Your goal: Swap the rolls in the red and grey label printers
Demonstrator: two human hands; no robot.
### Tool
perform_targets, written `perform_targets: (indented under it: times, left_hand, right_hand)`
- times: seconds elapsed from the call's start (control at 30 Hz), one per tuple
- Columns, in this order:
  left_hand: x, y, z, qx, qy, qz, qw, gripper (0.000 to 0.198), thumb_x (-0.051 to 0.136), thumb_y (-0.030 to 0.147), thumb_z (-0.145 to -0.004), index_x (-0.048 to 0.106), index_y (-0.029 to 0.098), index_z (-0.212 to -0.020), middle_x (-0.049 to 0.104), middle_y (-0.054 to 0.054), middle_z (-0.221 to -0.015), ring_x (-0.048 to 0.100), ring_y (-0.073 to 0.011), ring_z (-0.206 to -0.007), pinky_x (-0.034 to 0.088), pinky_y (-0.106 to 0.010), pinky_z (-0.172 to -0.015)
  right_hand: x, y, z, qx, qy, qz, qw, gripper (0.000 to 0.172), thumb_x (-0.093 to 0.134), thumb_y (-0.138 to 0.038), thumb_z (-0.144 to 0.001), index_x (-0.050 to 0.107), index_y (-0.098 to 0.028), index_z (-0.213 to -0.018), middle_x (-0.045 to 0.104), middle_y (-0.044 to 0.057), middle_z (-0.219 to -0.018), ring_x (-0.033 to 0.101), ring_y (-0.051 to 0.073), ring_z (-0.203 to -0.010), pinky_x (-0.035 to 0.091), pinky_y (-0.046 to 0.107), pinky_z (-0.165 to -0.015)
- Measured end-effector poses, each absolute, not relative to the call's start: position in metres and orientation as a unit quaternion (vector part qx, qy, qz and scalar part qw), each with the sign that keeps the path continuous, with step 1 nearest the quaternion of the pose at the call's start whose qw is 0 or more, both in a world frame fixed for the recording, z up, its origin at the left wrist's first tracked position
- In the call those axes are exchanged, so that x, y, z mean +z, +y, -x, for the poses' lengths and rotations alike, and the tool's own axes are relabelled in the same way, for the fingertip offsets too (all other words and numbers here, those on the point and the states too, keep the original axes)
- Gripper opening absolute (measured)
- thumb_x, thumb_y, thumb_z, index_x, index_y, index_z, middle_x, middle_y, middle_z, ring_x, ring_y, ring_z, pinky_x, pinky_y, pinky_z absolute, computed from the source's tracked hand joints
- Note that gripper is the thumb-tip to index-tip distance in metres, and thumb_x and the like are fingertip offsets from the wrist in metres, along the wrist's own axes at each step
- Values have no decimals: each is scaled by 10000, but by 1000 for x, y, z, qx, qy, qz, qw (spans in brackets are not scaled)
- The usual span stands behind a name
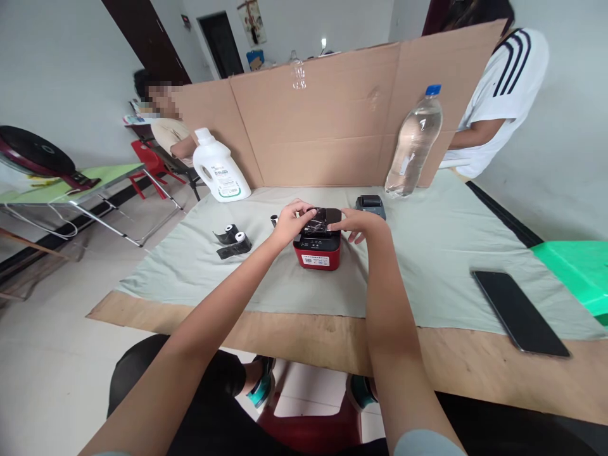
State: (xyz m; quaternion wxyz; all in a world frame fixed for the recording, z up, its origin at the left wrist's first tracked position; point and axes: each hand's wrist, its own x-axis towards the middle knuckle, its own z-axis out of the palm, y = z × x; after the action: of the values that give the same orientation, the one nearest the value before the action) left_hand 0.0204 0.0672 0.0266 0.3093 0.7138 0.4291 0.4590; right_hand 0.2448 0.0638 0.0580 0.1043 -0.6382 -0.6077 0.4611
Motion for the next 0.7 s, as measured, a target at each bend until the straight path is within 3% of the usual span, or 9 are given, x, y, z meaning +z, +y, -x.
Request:
perform_targets:
  times: [0.1, 0.17, 0.23, 0.3, 0.37, 0.47, 0.7]
  left_hand:
    - [18, 74, -15, 467, 490, -621, 396, 299, 586, 318, -901, 744, 234, -1141, 652, -86, -1358, 566, -264, -1337, 427, -423, -1181]
    - [8, 73, -10, 464, 525, -547, 459, 562, 576, 235, -818, 648, 266, -1375, 577, -78, -1524, 487, -276, -1482, 402, -435, -1218]
    - [-4, 67, -6, 446, 529, -494, 526, 793, 584, 196, -745, 516, 291, -1530, 629, -73, -1470, 555, -274, -1428, 452, -430, -1176]
    - [-14, 59, -5, 435, 507, -459, 586, 896, 577, 205, -746, 401, 302, -1620, 722, -57, -1271, 675, -250, -1228, 519, -401, -1085]
    - [-20, 53, -5, 441, 478, -438, 621, 911, 563, 223, -781, 337, 302, -1660, 748, -31, -1111, 715, -210, -1030, 553, -352, -999]
    - [-22, 47, -6, 459, 462, -430, 625, 891, 582, 219, -806, 350, 306, -1662, 751, -11, -1105, 705, -165, -932, 553, -288, -951]
    - [-21, 47, -7, 477, 453, -410, 632, 773, 636, 179, -820, 498, 281, -1574, 721, -42, -1388, 713, -183, -1109, 551, -296, -1015]
  right_hand:
    - [56, 61, -249, 503, -586, 624, 119, 1023, 988, -549, -640, 531, -236, -1500, 727, 196, -1259, 765, 282, -753, 678, 512, -763]
    - [56, 58, -249, 518, -585, 613, 117, 937, 974, -565, -653, 574, -229, -1431, 743, 173, -1197, 759, 269, -749, 680, 508, -781]
    - [57, 57, -249, 525, -587, 605, 116, 893, 975, -584, -641, 602, -222, -1367, 751, 155, -1163, 752, 258, -748, 683, 496, -789]
    - [56, 58, -248, 529, -588, 601, 116, 903, 987, -599, -607, 609, -220, -1334, 760, 141, -1126, 748, 258, -750, 686, 486, -775]
    - [54, 61, -248, 531, -585, 601, 120, 908, 1000, -596, -583, 610, -226, -1314, 769, 126, -1077, 745, 259, -750, 687, 472, -753]
    - [49, 61, -247, 539, -580, 597, 132, 860, 1002, -573, -594, 610, -237, -1281, 765, 92, -994, 722, 229, -711, 680, 445, -727]
    - [41, 49, -245, 562, -561, 583, 169, 738, 955, -536, -687, 579, -275, -1266, 724, 32, -903, 638, 171, -667, 647, 410, -762]
